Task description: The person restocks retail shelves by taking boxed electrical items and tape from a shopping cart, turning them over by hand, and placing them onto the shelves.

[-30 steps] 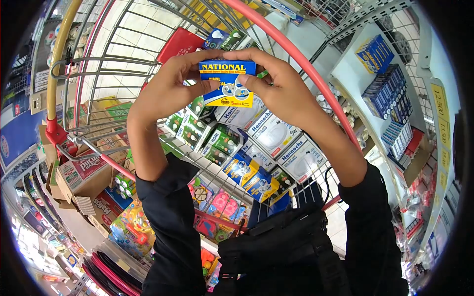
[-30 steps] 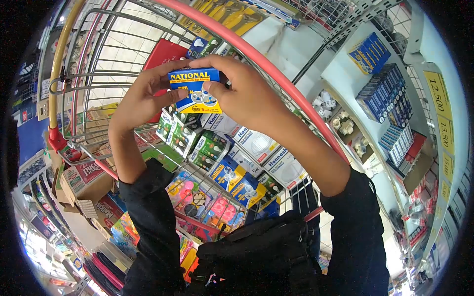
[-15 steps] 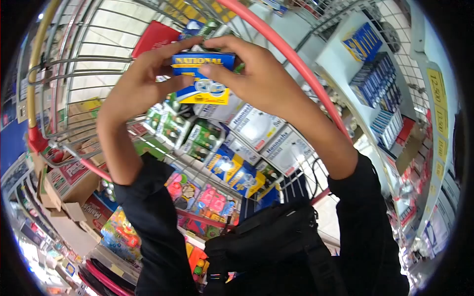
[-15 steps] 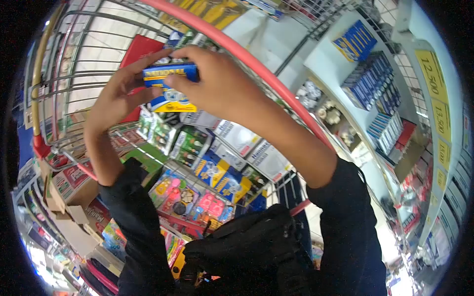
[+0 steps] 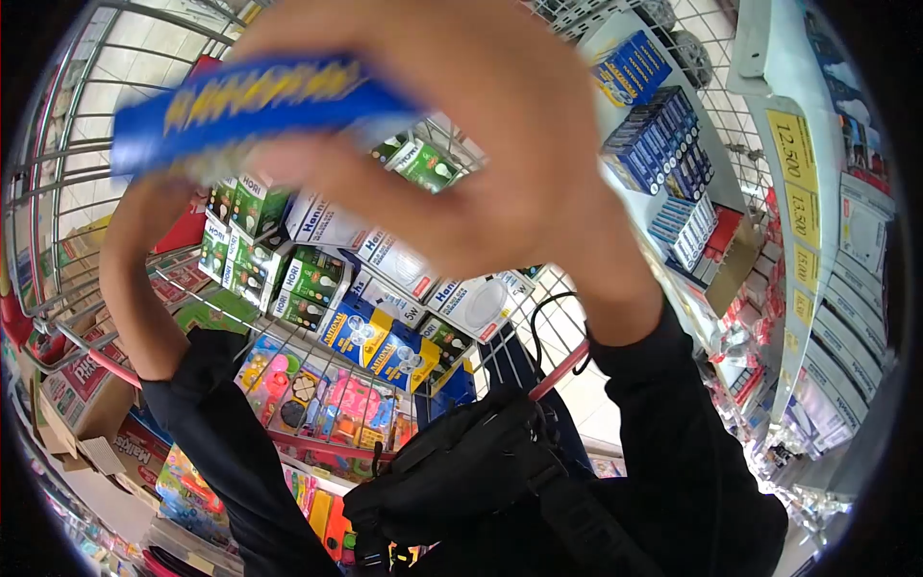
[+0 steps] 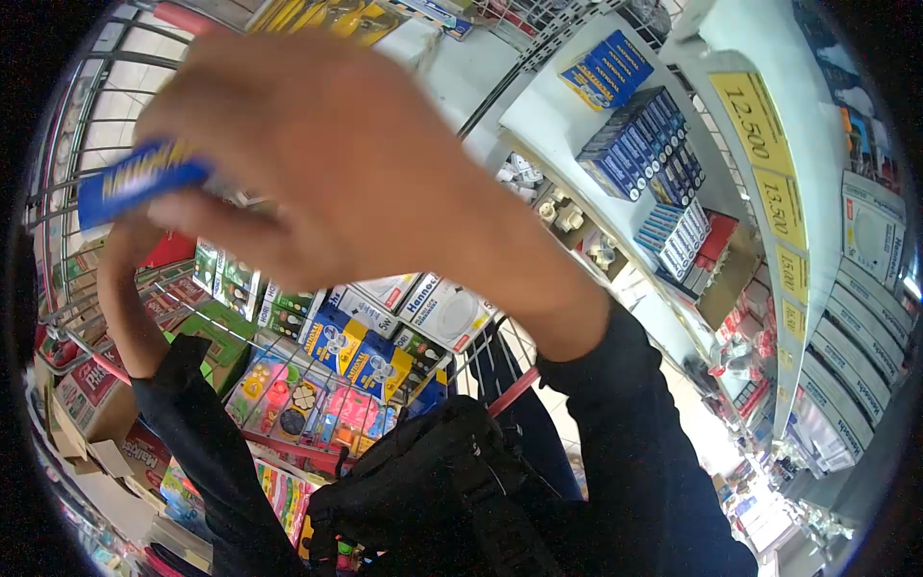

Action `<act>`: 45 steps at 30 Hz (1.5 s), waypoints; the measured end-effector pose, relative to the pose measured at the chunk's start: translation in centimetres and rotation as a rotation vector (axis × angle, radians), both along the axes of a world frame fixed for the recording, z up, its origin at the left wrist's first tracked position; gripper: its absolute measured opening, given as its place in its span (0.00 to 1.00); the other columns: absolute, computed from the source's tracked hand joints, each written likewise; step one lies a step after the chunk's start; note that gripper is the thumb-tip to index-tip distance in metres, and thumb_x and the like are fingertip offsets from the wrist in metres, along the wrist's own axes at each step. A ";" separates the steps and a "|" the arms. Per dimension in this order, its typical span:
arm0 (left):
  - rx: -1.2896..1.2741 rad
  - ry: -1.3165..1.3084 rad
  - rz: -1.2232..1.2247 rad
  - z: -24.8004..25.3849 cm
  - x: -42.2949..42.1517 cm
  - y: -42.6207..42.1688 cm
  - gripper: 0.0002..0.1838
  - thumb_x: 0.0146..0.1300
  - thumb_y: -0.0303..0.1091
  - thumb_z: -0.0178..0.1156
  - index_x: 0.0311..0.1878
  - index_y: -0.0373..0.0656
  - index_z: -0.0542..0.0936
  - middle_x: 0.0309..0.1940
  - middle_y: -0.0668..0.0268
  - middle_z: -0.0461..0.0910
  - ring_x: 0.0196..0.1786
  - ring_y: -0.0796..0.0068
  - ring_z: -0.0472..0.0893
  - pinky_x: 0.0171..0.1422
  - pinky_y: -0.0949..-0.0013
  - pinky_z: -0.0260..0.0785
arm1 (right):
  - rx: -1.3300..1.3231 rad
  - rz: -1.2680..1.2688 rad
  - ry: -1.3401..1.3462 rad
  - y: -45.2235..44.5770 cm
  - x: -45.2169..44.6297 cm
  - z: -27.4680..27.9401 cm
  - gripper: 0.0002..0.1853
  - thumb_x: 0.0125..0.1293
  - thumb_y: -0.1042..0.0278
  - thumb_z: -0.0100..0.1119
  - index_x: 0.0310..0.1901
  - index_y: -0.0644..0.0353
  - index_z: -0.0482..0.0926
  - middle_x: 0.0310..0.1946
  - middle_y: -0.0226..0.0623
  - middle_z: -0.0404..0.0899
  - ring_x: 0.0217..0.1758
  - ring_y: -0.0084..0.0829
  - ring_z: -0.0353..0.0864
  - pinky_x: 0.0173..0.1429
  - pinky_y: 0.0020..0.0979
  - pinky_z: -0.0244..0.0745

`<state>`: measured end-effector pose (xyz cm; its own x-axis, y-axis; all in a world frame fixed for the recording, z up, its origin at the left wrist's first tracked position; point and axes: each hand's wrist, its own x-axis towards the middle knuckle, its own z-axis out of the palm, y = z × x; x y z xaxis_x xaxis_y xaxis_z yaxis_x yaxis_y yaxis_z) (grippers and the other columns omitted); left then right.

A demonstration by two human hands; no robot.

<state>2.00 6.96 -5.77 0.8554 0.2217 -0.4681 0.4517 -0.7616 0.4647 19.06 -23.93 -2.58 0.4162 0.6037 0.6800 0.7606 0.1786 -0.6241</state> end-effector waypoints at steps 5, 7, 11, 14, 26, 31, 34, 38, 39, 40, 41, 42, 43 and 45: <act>-0.079 0.152 0.209 2.7 2.0 -2.2 0.15 0.75 0.40 0.58 0.46 0.34 0.80 0.27 0.70 0.72 0.30 0.81 0.70 0.37 0.73 0.64 | -0.171 -0.143 0.159 -6.5 5.1 -0.4 0.18 0.69 0.71 0.67 0.57 0.64 0.76 0.50 0.38 0.82 0.52 0.26 0.81 0.57 0.29 0.75; -0.116 0.101 0.239 3.5 1.7 -2.5 0.16 0.75 0.42 0.57 0.44 0.35 0.79 0.24 0.71 0.69 0.28 0.82 0.68 0.35 0.73 0.62 | -0.068 -0.268 0.328 -8.9 6.5 -3.9 0.18 0.68 0.66 0.69 0.57 0.62 0.79 0.50 0.37 0.84 0.52 0.25 0.83 0.58 0.27 0.76; -0.099 0.155 0.301 3.7 1.1 -2.3 0.17 0.75 0.44 0.57 0.45 0.36 0.79 0.24 0.71 0.68 0.29 0.81 0.68 0.36 0.73 0.62 | -0.318 -0.688 0.292 -14.4 9.0 -8.9 0.17 0.67 0.62 0.70 0.54 0.59 0.82 0.46 0.40 0.86 0.51 0.29 0.84 0.58 0.30 0.76; -0.073 0.185 0.342 4.1 0.9 -2.3 0.17 0.75 0.44 0.58 0.50 0.36 0.80 0.26 0.71 0.70 0.31 0.80 0.69 0.38 0.72 0.64 | -0.600 -0.848 0.127 -17.5 9.6 -11.7 0.16 0.65 0.60 0.70 0.52 0.56 0.84 0.45 0.41 0.86 0.48 0.34 0.84 0.58 0.35 0.75; -0.004 0.247 0.366 3.7 1.1 -2.9 0.19 0.76 0.42 0.57 0.56 0.35 0.79 0.31 0.70 0.73 0.35 0.80 0.71 0.43 0.71 0.66 | -0.863 -0.992 -0.003 -20.1 10.9 -18.1 0.17 0.61 0.55 0.71 0.51 0.43 0.85 0.52 0.30 0.79 0.60 0.35 0.75 0.68 0.48 0.54; -0.016 0.195 0.379 3.4 0.7 -2.9 0.19 0.73 0.47 0.61 0.49 0.37 0.79 0.30 0.70 0.74 0.33 0.80 0.71 0.41 0.73 0.66 | -0.856 -1.038 -0.051 -20.1 10.5 -18.7 0.19 0.61 0.55 0.71 0.53 0.46 0.83 0.51 0.30 0.79 0.60 0.36 0.75 0.67 0.48 0.54; -0.018 0.228 0.343 3.7 1.0 -3.1 0.19 0.73 0.47 0.61 0.50 0.37 0.79 0.30 0.70 0.74 0.33 0.80 0.71 0.41 0.73 0.66 | -0.869 -1.033 -0.077 -19.6 10.3 -18.3 0.19 0.61 0.55 0.71 0.53 0.47 0.82 0.52 0.30 0.79 0.60 0.35 0.75 0.67 0.48 0.54; 0.004 0.246 0.346 3.5 1.1 -3.1 0.20 0.73 0.47 0.61 0.52 0.37 0.79 0.30 0.69 0.75 0.33 0.79 0.72 0.42 0.72 0.67 | -0.926 -1.008 -0.087 -19.7 10.7 -18.2 0.19 0.61 0.55 0.71 0.52 0.48 0.82 0.51 0.30 0.79 0.59 0.35 0.75 0.67 0.48 0.54; 0.006 0.242 0.354 3.5 1.0 -3.0 0.20 0.73 0.47 0.61 0.52 0.37 0.79 0.30 0.69 0.75 0.33 0.79 0.72 0.42 0.72 0.67 | -0.931 -1.010 -0.102 -19.8 10.8 -18.1 0.19 0.60 0.55 0.71 0.52 0.48 0.82 0.51 0.30 0.79 0.59 0.34 0.75 0.68 0.48 0.54; 0.009 0.239 0.362 3.4 0.9 -2.9 0.20 0.73 0.47 0.61 0.52 0.36 0.79 0.30 0.68 0.75 0.34 0.79 0.72 0.42 0.72 0.67 | -0.936 -1.011 -0.117 -19.9 10.8 -18.2 0.19 0.60 0.55 0.71 0.52 0.48 0.82 0.51 0.30 0.79 0.59 0.34 0.75 0.68 0.48 0.54; 0.000 0.227 0.367 3.2 0.8 -2.9 0.21 0.73 0.47 0.61 0.53 0.37 0.79 0.30 0.68 0.75 0.34 0.79 0.72 0.42 0.72 0.67 | -0.939 -1.013 -0.131 -20.0 10.9 -18.2 0.19 0.60 0.55 0.71 0.52 0.48 0.82 0.51 0.30 0.79 0.59 0.34 0.75 0.68 0.48 0.53; -0.007 0.215 0.374 3.0 0.6 -2.7 0.21 0.72 0.47 0.61 0.53 0.37 0.79 0.30 0.68 0.75 0.34 0.79 0.72 0.42 0.71 0.68 | -0.933 -1.016 -0.135 -20.1 10.9 -18.2 0.19 0.60 0.55 0.71 0.52 0.48 0.82 0.51 0.30 0.79 0.59 0.34 0.75 0.68 0.49 0.53; -0.014 0.203 0.381 2.9 0.4 -2.6 0.21 0.72 0.47 0.61 0.53 0.37 0.79 0.30 0.67 0.75 0.34 0.79 0.73 0.42 0.71 0.68 | -0.927 -1.018 -0.139 -20.3 10.9 -18.3 0.19 0.60 0.55 0.71 0.52 0.48 0.82 0.51 0.30 0.79 0.59 0.34 0.75 0.68 0.49 0.53; 0.000 0.213 0.363 3.2 0.7 -3.0 0.21 0.72 0.47 0.61 0.52 0.37 0.79 0.29 0.67 0.74 0.34 0.79 0.72 0.41 0.71 0.67 | -0.915 -1.026 -0.154 -20.6 10.8 -18.5 0.19 0.60 0.55 0.71 0.52 0.48 0.82 0.51 0.30 0.79 0.59 0.34 0.75 0.68 0.50 0.53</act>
